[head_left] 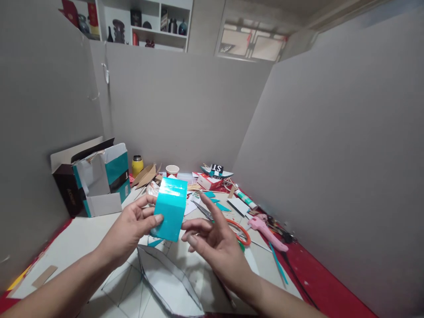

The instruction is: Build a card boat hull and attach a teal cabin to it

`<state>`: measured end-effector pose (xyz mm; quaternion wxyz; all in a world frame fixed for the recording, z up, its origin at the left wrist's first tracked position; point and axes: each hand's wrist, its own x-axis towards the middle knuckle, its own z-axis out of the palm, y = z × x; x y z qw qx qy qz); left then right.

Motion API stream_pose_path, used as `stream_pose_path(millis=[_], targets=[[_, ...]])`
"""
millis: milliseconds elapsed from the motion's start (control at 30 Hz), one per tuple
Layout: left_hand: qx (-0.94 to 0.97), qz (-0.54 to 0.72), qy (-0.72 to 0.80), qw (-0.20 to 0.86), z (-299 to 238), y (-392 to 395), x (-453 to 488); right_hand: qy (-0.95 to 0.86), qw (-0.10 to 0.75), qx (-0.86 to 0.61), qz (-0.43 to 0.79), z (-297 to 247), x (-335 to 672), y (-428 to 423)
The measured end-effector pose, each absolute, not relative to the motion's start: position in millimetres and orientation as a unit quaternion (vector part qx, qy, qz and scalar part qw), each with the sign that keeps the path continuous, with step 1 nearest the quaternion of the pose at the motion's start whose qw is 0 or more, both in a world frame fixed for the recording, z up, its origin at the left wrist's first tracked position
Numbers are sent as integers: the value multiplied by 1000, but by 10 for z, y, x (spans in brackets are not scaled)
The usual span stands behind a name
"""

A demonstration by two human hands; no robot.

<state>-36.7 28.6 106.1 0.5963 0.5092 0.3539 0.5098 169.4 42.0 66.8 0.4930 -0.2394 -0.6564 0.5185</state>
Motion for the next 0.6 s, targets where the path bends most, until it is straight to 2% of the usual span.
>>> stream_pose_path(millis=[167,267,333,467,600], targets=[[513,483,376,602,1044,267,-367,-779,531,-243,229,614,1768,487],[514,469,390,603,1075,252,-377,-837,488,-243,36,642,1833,593],[515,439,398,619,1092,253,-382,-859,447,-244,-49,651,1863,648],[530,372,427,631,1097,290,-407,-877,383,-254,-143,632,1875,659],[566,340,427,618,1084,346,-459,-905,304,-284,-94,606,1826,560]])
